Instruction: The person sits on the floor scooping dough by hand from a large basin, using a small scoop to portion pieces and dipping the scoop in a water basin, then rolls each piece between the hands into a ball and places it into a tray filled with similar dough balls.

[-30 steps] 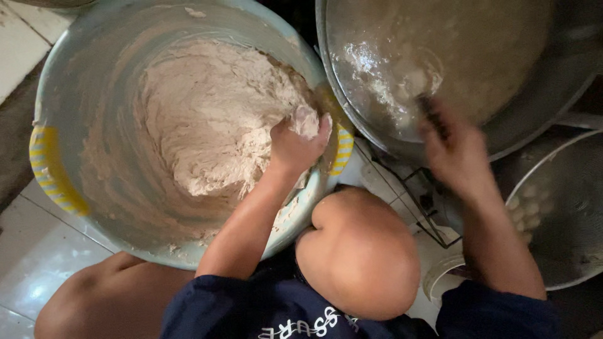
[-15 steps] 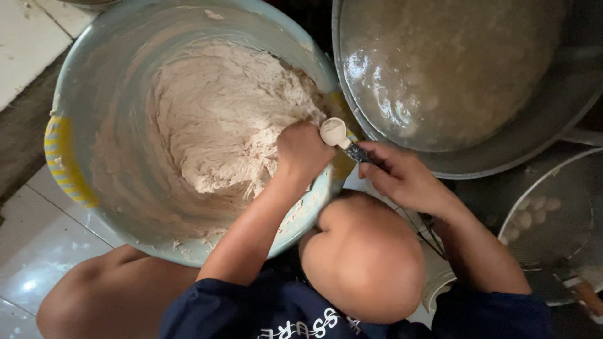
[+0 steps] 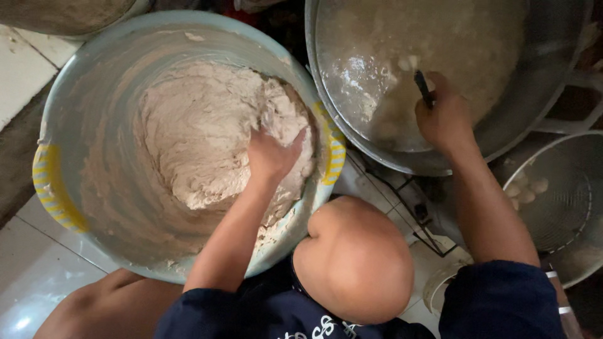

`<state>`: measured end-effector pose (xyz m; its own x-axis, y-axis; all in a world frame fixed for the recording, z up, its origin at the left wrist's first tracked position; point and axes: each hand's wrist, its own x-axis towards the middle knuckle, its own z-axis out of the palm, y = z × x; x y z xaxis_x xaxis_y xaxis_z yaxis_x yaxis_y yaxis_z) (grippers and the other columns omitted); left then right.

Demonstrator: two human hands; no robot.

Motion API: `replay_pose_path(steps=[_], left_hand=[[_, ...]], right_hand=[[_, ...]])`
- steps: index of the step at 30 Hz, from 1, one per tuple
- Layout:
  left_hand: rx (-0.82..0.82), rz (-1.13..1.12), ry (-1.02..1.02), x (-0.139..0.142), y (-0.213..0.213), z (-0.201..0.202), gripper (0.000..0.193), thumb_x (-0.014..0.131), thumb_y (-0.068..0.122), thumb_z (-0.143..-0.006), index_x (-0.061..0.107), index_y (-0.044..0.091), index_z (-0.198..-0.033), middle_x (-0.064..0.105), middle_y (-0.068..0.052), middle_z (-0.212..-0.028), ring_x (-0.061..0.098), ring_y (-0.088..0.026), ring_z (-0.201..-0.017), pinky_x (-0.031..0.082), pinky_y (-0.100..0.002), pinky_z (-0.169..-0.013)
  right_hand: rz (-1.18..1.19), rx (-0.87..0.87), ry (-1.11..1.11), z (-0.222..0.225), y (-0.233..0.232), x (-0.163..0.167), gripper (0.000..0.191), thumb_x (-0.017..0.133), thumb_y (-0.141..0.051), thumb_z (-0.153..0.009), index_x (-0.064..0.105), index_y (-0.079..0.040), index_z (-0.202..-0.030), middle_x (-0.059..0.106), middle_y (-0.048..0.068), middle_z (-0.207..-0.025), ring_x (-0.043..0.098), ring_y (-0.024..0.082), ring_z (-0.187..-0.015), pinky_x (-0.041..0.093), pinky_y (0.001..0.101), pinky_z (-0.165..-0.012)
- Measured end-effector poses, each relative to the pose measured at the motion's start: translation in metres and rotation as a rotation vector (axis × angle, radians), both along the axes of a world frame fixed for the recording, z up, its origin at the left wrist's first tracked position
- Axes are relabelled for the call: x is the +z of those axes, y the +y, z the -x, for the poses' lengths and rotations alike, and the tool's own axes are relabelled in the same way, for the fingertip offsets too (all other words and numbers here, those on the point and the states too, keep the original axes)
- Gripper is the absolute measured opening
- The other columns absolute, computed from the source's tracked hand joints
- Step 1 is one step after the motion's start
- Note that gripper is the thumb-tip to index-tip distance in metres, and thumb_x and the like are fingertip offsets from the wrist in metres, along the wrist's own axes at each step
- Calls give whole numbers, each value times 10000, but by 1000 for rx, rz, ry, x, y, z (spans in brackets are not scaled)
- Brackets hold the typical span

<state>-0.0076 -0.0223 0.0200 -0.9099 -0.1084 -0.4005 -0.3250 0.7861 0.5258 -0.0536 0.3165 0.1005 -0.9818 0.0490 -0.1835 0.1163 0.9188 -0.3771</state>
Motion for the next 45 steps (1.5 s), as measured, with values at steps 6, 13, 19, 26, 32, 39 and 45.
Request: replay_pose_path(steps=[6, 13, 19, 26, 32, 39, 45], left_hand=[[32, -251, 251, 16, 12, 6, 419, 775, 419, -877, 738, 11, -966, 748, -221, -938, 705, -415, -917, 562, -483, -860], [50, -355, 531, 17, 27, 6, 211, 820, 247, -890, 724, 66, -942, 748, -155, -890, 711, -383, -850, 582, -451, -787], [131, -531, 545, 13, 33, 4, 285, 820, 299, -801, 704, 64, -914, 737, -126, -826, 743, -345, -764, 588, -408, -696], [-42, -265, 327, 3, 29, 9, 260, 789, 266, -738, 749, 73, -909, 743, -169, -892, 725, -395, -836, 585, -482, -772], [-12, 31, 418, 11, 24, 13, 524, 802, 493, -777, 774, 22, -1005, 703, -303, -1002, 690, -469, -868, 552, -521, -776], [9, -292, 557, 6, 23, 7, 291, 756, 351, -916, 737, 67, -976, 748, -191, -988, 705, -407, -960, 586, -474, -912], [143, -477, 484, 5, 32, 9, 275, 799, 291, -849, 694, 43, -901, 722, -147, -796, 706, -369, -759, 579, -442, -698]], right_hand=[[-47, 20, 170, 4, -7, 18, 429, 654, -110, -1013, 597, -5, -1424, 687, 304, -1122, 694, 429, -959, 542, 492, -785], [627, -249, -371, -33, -65, 52, 292, 605, -143, -1021, 642, -61, -1299, 646, 42, -893, 557, 108, -693, 443, 281, -584], [603, 17, -443, -47, -110, 70, 425, 629, -173, -982, 587, -81, -1395, 691, 19, -878, 567, 64, -685, 486, 242, -608], [787, -3, -633, -45, -114, 63, 426, 573, -172, -1005, 580, -73, -1419, 682, -10, -886, 541, 56, -659, 478, 243, -581], [567, -206, -453, -34, -79, 50, 526, 609, -176, -994, 546, -137, -1516, 589, 62, -806, 519, 102, -655, 447, 299, -572], [190, -27, -167, -11, -54, 43, 480, 622, -93, -1003, 572, -57, -1480, 681, 139, -1057, 645, 180, -896, 527, 354, -783], [601, -186, -402, -33, -84, 53, 441, 665, -160, -998, 618, -60, -1425, 667, 109, -918, 556, 143, -785, 466, 336, -669]])
